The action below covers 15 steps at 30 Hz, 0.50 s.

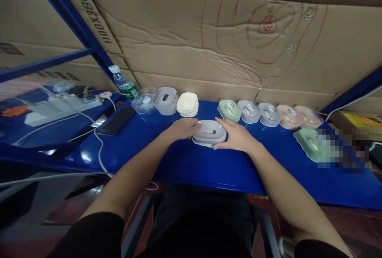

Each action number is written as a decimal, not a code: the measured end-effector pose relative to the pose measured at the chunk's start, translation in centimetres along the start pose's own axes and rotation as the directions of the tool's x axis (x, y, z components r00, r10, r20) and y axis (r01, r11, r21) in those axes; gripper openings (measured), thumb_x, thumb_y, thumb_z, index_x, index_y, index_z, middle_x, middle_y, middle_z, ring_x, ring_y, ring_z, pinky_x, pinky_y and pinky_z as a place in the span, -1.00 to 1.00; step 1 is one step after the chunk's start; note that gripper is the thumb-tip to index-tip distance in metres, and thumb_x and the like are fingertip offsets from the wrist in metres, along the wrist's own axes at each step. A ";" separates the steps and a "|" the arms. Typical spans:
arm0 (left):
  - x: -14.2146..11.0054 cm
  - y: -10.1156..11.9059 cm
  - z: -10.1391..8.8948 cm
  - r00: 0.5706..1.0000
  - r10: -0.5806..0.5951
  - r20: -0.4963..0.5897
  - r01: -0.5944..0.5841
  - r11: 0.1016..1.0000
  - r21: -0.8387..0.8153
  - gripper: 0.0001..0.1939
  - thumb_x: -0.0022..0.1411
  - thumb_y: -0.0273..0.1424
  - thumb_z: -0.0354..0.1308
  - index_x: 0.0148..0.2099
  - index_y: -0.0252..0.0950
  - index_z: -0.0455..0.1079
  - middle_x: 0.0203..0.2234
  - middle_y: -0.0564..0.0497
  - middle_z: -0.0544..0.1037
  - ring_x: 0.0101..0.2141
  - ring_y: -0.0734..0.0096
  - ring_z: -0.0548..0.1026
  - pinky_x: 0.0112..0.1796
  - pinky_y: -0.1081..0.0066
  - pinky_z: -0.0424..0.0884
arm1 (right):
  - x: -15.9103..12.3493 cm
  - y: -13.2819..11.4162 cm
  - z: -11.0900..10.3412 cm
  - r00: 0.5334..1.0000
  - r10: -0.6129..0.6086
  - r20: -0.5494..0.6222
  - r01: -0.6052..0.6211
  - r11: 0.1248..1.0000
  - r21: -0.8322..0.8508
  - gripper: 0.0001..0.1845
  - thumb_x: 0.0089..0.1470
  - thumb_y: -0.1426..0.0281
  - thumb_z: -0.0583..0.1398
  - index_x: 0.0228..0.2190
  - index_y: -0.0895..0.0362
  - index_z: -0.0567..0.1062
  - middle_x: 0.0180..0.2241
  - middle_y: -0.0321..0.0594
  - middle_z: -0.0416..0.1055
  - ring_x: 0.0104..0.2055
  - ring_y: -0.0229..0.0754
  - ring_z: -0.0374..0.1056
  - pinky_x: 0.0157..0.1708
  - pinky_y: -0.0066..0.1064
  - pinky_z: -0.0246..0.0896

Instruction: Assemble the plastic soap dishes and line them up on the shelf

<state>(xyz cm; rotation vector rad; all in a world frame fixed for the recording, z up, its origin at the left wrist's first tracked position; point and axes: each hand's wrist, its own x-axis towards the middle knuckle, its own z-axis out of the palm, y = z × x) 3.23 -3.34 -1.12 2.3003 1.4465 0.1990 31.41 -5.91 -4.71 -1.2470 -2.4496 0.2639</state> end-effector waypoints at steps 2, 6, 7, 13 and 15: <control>0.2 0.2 0.4 1.000 0.003 -0.018 -0.002 0.997 0.078 -0.59 0.54 -0.17 -0.06 -0.09 -0.27 0.55 -0.22 -0.16 0.72 -0.10 0.06 0.68 -0.12 0.25 0.49 | 0.1 0.4 0.3 0.998 -0.018 0.055 0.019 1.000 -0.016 0.36 -0.18 -0.27 0.49 0.48 0.01 0.23 0.36 0.13 0.40 0.34 0.47 0.38 0.27 0.32 0.37; 0.4 0.2 0.9 0.998 -0.030 -0.057 0.038 0.989 0.143 -0.56 0.55 -0.14 -0.07 -0.04 -0.27 0.57 -0.03 -0.23 0.70 0.03 -0.04 0.65 -0.02 0.15 0.50 | 0.3 0.8 1.0 0.998 -0.039 0.056 0.040 0.999 -0.023 0.37 -0.16 -0.28 0.48 0.50 0.01 0.19 0.35 0.16 0.41 0.33 0.49 0.39 0.27 0.34 0.37; 0.4 0.1 0.9 0.997 -0.049 -0.065 0.058 0.986 0.156 -0.55 0.55 -0.13 -0.07 -0.04 -0.26 0.58 -0.03 -0.23 0.70 0.03 -0.06 0.64 -0.01 0.13 0.50 | 0.3 0.8 1.1 0.998 -0.031 0.047 0.032 0.999 -0.022 0.36 -0.13 -0.28 0.47 0.51 -0.01 0.17 0.34 0.15 0.40 0.33 0.49 0.39 0.26 0.34 0.38; 0.6 -0.8 0.7 0.995 -0.077 -0.058 0.086 0.981 0.176 -0.52 0.55 -0.08 -0.06 -0.05 -0.27 0.59 -0.02 -0.25 0.70 0.05 -0.10 0.63 0.01 0.12 0.49 | 0.4 0.5 1.3 0.999 -0.007 0.042 0.007 1.000 0.006 0.32 0.02 -0.28 0.39 0.55 0.02 0.04 0.39 0.21 0.31 0.40 0.49 0.30 0.31 0.35 0.30; 0.8 -1.1 0.8 0.995 -0.074 -0.072 0.085 0.983 0.163 -0.53 0.54 -0.07 -0.04 -0.05 -0.26 0.60 -0.02 -0.25 0.70 0.05 -0.09 0.63 0.01 0.11 0.49 | 0.5 0.6 1.6 0.999 -0.015 0.036 0.015 1.000 0.010 0.34 0.01 -0.29 0.39 0.56 0.00 0.02 0.42 0.20 0.28 0.42 0.51 0.26 0.34 0.39 0.24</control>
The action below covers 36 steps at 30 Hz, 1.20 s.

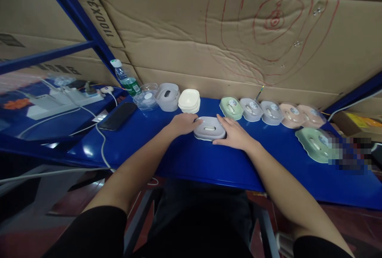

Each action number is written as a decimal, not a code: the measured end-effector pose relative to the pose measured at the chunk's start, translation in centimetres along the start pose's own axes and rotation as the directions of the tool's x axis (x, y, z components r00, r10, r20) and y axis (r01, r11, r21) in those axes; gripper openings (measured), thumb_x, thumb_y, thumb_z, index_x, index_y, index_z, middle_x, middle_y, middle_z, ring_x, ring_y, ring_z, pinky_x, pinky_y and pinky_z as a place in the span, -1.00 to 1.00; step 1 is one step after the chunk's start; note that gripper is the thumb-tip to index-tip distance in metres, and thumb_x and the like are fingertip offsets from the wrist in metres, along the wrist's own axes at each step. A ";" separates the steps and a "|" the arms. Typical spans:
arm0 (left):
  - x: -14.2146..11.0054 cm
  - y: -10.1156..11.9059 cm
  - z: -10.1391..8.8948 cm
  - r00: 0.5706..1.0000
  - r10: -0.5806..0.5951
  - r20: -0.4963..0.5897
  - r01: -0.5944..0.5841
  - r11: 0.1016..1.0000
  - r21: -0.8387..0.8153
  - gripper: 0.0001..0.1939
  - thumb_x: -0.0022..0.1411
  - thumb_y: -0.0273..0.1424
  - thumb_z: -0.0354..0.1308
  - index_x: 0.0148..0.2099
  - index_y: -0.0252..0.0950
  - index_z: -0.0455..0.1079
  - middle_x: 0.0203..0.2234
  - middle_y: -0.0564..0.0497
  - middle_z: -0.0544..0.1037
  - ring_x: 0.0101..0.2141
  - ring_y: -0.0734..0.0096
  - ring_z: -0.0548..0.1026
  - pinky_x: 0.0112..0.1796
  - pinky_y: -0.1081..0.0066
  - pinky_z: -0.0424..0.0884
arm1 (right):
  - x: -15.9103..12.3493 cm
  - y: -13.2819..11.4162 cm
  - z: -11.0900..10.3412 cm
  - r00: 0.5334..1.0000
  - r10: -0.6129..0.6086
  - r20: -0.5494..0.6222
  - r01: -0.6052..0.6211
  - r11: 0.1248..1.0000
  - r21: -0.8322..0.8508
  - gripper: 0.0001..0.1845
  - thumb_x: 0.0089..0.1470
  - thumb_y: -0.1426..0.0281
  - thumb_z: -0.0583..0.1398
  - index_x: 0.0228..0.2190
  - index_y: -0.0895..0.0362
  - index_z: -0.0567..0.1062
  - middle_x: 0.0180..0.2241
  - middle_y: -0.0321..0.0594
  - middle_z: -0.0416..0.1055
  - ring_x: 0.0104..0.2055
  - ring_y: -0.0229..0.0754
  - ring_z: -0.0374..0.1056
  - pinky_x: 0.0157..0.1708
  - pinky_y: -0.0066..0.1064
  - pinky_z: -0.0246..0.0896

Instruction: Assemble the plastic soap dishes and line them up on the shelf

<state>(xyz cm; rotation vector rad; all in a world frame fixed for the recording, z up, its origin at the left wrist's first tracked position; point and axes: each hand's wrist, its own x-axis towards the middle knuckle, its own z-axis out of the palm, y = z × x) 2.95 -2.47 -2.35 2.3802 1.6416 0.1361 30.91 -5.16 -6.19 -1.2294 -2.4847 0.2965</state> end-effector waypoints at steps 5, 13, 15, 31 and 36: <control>0.4 -0.3 0.4 0.999 0.000 -0.032 -0.001 1.000 -0.013 -0.58 0.51 -0.07 0.03 -0.12 -0.25 0.57 -0.08 -0.21 0.70 0.02 -0.05 0.63 -0.01 0.17 0.48 | 0.2 0.4 0.5 1.000 -0.006 -0.005 0.007 1.000 0.015 0.35 0.03 -0.28 0.38 0.57 -0.01 -0.05 0.48 0.19 0.20 0.47 0.50 0.19 0.38 0.40 0.18; 0.7 -0.3 0.5 1.000 -0.002 -0.025 0.001 0.998 -0.063 -0.58 0.49 -0.05 0.06 -0.15 -0.24 0.58 -0.16 -0.16 0.70 -0.06 0.02 0.63 -0.11 0.23 0.45 | 0.3 0.8 0.9 0.997 0.017 0.077 -0.019 0.999 0.030 0.40 0.05 -0.33 0.33 0.58 0.04 -0.11 0.48 0.23 0.18 0.47 0.55 0.18 0.37 0.43 0.19; 0.7 -0.2 0.3 1.000 -0.012 -0.012 0.011 0.999 -0.051 -0.57 0.47 -0.01 0.09 -0.15 -0.23 0.59 -0.17 -0.14 0.70 -0.06 0.03 0.63 -0.11 0.24 0.44 | 0.4 0.8 0.9 0.996 0.019 0.089 -0.021 0.999 0.029 0.42 0.05 -0.36 0.31 0.59 0.07 -0.16 0.50 0.25 0.12 0.49 0.58 0.13 0.37 0.47 0.16; -1.6 -12.9 -6.0 0.629 -0.639 -0.443 0.534 0.769 -0.351 -0.67 0.28 -0.37 0.31 0.09 -0.24 0.58 0.21 -0.34 0.49 0.12 -0.32 0.55 0.15 -0.23 0.46 | 0.3 0.7 0.7 0.994 0.010 0.109 -0.012 1.000 0.017 0.37 0.08 -0.38 0.26 0.58 0.01 -0.15 0.54 0.13 0.08 0.53 0.55 0.04 0.44 0.45 0.09; -1.0 -13.8 -5.6 0.656 -0.656 -0.374 0.550 0.755 -0.359 -0.87 0.28 -0.37 0.32 -0.11 -0.23 0.59 0.03 -0.26 0.65 0.13 -0.25 0.56 0.14 -0.20 0.47 | 0.3 0.5 0.5 0.994 0.003 0.107 -0.005 1.000 0.024 0.34 0.10 -0.37 0.26 0.58 0.00 -0.13 0.54 0.14 0.08 0.53 0.55 0.05 0.43 0.46 0.08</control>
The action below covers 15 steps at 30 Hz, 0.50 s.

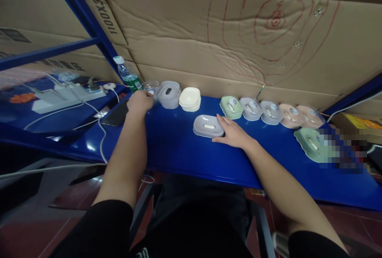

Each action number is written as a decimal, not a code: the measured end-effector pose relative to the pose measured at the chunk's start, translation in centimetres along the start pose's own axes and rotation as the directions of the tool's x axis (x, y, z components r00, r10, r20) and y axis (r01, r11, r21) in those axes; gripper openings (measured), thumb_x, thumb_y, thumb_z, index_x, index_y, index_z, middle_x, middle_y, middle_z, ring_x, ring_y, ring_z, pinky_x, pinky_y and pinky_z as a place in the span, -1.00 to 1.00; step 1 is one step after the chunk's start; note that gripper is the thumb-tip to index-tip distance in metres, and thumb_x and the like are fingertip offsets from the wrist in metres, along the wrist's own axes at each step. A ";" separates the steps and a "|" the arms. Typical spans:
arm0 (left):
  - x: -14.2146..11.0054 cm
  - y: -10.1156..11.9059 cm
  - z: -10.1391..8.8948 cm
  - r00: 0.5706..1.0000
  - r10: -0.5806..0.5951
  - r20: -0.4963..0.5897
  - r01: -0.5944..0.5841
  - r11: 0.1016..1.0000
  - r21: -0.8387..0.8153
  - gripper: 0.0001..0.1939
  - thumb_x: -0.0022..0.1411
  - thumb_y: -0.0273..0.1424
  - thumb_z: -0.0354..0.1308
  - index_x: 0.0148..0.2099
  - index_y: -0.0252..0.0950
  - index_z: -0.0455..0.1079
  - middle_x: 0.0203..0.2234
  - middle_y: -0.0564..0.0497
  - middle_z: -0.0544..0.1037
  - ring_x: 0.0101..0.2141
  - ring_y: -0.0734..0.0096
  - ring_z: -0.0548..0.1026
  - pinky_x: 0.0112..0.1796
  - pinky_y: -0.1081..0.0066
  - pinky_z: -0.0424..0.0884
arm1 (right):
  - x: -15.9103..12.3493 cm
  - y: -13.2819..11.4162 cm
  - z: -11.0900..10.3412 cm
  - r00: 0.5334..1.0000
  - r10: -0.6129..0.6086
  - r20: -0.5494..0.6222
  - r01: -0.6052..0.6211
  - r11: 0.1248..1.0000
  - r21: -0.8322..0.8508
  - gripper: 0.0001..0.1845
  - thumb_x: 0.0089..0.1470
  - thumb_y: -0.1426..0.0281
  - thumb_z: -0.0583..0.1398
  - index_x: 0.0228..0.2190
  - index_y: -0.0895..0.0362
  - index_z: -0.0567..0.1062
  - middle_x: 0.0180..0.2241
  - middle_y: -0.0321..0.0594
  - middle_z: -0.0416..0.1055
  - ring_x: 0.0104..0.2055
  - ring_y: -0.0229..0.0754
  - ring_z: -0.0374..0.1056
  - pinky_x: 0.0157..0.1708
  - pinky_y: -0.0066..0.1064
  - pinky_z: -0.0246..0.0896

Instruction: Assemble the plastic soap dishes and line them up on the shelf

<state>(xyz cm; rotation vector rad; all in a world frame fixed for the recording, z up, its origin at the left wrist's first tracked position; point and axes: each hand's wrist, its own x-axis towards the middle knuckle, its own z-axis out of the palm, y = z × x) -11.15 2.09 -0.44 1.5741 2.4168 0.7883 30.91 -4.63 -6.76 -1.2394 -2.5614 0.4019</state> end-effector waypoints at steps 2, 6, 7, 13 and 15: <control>0.1 0.0 0.0 1.000 -0.015 -0.020 0.015 0.999 -0.031 -0.90 0.27 -0.39 0.33 -0.15 -0.23 0.56 0.03 -0.25 0.66 0.13 -0.22 0.57 0.14 -0.18 0.46 | 0.0 -0.1 -0.1 1.000 0.013 0.016 -0.013 1.000 0.002 0.35 0.10 -0.37 0.26 0.58 0.02 -0.13 0.54 0.15 0.06 0.53 0.55 0.03 0.44 0.46 0.06; 0.1 -0.1 0.0 0.995 -0.036 -0.093 0.024 0.992 -0.125 -0.82 0.21 -0.40 0.39 -0.19 -0.20 0.44 0.01 -0.22 0.66 0.11 -0.23 0.58 0.14 -0.16 0.46 | -0.1 -0.3 -0.2 1.000 0.018 0.024 -0.018 1.000 0.005 0.34 0.10 -0.36 0.26 0.58 -0.01 -0.15 0.55 0.12 0.06 0.54 0.55 0.02 0.43 0.46 0.07; 0.1 -0.2 -0.1 0.992 -0.041 -0.120 0.022 0.987 -0.156 -0.81 0.22 -0.38 0.39 -0.19 -0.19 0.41 0.00 -0.21 0.66 0.11 -0.22 0.58 0.15 -0.16 0.46 | -0.1 -0.2 -0.2 1.000 0.017 0.022 -0.017 1.000 0.005 0.34 0.11 -0.36 0.26 0.59 -0.02 -0.16 0.55 0.12 0.06 0.54 0.54 0.02 0.43 0.46 0.07; -0.1 0.9 -0.2 0.881 0.034 -0.471 -0.258 0.870 -0.420 -0.80 0.37 -0.32 0.27 -0.09 -0.16 0.29 -0.12 -0.09 0.63 0.01 0.05 0.64 0.07 0.09 0.52 | 0.0 0.0 0.0 0.999 0.024 0.028 -0.024 1.000 0.007 0.41 0.07 -0.38 0.27 0.59 0.08 -0.16 0.55 0.21 0.03 0.55 0.52 0.00 0.44 0.43 0.06; -0.6 2.2 0.0 0.846 0.083 -0.527 -0.414 0.726 -0.549 -0.80 0.43 -0.25 0.22 -0.05 -0.15 0.25 -0.18 -0.05 0.62 -0.10 0.18 0.67 -0.09 0.24 0.56 | 0.0 -0.1 0.0 1.000 0.005 0.004 -0.006 1.000 0.018 0.42 0.05 -0.38 0.28 0.59 0.04 -0.19 0.55 0.19 0.03 0.55 0.52 0.00 0.44 0.44 0.06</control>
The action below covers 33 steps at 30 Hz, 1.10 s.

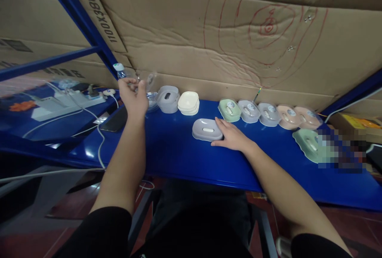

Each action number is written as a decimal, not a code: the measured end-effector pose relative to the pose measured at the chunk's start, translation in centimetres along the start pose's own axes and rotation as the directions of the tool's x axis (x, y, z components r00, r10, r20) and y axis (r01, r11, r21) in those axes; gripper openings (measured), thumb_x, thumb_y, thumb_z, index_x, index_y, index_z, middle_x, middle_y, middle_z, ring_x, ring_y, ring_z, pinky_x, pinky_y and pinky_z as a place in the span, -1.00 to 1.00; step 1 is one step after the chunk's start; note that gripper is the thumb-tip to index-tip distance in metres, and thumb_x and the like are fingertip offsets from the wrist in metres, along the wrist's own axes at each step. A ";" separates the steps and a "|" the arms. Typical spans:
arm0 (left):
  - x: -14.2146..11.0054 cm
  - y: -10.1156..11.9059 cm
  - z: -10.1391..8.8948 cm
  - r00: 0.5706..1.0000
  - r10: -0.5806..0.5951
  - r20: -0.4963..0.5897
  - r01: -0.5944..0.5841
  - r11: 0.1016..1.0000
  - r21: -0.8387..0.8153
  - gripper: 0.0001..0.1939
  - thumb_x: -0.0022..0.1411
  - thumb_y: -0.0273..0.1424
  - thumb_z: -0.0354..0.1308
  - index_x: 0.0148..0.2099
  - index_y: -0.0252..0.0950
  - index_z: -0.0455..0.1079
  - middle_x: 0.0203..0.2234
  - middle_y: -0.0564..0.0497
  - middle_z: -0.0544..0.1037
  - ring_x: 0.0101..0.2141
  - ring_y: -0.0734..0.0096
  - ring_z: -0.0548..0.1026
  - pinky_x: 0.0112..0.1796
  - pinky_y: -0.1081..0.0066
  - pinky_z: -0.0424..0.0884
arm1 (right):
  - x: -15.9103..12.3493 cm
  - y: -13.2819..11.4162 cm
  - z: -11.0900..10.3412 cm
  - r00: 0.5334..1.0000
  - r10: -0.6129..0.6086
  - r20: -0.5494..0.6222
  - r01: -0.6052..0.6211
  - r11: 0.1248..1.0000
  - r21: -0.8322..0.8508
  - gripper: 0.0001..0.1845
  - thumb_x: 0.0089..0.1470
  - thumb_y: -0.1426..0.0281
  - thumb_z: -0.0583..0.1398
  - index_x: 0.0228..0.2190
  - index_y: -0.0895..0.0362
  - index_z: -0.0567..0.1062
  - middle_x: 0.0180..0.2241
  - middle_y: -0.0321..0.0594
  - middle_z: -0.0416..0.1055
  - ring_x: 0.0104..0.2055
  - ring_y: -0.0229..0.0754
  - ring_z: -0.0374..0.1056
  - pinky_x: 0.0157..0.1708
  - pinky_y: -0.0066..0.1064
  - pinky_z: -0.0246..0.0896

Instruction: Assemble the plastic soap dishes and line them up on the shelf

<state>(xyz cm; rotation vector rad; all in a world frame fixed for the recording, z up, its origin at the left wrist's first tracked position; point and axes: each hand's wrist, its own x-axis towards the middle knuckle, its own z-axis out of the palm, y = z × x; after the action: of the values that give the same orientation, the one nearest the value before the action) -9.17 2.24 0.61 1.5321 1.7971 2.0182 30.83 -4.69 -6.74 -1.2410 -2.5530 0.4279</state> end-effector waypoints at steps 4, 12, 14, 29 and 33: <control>-2.9 2.8 2.6 0.947 -0.001 0.321 0.131 0.914 -0.385 -0.73 0.48 -0.08 0.17 -0.04 -0.13 0.26 -0.43 0.07 0.58 -0.56 0.43 0.47 -0.50 0.45 0.34 | 0.0 -0.7 -0.4 0.987 -0.035 -0.159 0.037 0.999 0.010 0.45 0.08 -0.37 0.28 0.58 0.05 -0.31 0.57 0.21 -0.05 0.57 0.48 -0.02 0.46 0.42 0.02; -10.0 5.5 6.2 0.559 0.023 0.829 0.393 0.873 -0.289 -0.75 0.55 -0.14 0.05 -0.09 -0.21 0.34 -0.65 0.14 0.48 -0.66 0.50 0.33 -0.53 0.48 0.25 | -0.3 -1.3 -1.3 0.867 0.064 -0.494 -0.034 0.997 0.069 0.23 0.20 -0.31 0.20 0.57 0.03 -0.12 0.43 0.16 0.30 0.44 0.39 0.26 0.40 0.33 0.18; -10.3 5.4 6.3 0.561 0.038 0.827 0.311 0.916 -0.253 -0.75 0.55 -0.16 0.04 -0.09 -0.22 0.37 -0.65 0.14 0.47 -0.60 0.47 0.39 -0.47 0.46 0.31 | -0.3 -1.3 -1.4 0.845 0.108 -0.523 -0.070 0.993 0.093 0.21 0.13 -0.34 0.24 0.53 0.03 0.06 0.32 0.15 0.43 0.34 0.42 0.37 0.34 0.36 0.25; -11.1 5.1 6.0 0.433 -0.058 0.900 -0.278 0.941 0.194 -0.55 0.49 -0.02 0.03 -0.31 -0.21 0.49 -0.31 -0.10 0.65 -0.19 0.10 0.60 -0.18 0.23 0.43 | -0.3 -2.0 -1.0 0.990 -0.049 -0.133 0.053 0.998 0.024 0.30 -0.05 -0.40 0.34 0.49 0.03 0.21 0.47 0.08 0.25 0.47 0.39 0.22 0.41 0.29 0.24; -11.2 5.0 6.1 0.414 -0.017 0.910 -0.238 0.963 0.126 -0.59 0.44 0.00 0.10 -0.27 -0.20 0.51 -0.26 -0.10 0.68 -0.19 0.11 0.61 -0.16 0.20 0.45 | -0.3 -2.0 -1.0 0.988 -0.048 -0.148 0.052 0.998 0.019 0.20 0.04 -0.36 0.31 0.50 -0.03 0.20 0.45 0.04 0.28 0.46 0.36 0.26 0.38 0.29 0.29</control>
<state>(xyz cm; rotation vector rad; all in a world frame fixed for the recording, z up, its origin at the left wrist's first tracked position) 3.36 -1.56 -3.50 2.2075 1.4256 0.5756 29.89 -5.95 -5.09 -1.1529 -2.4418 0.3401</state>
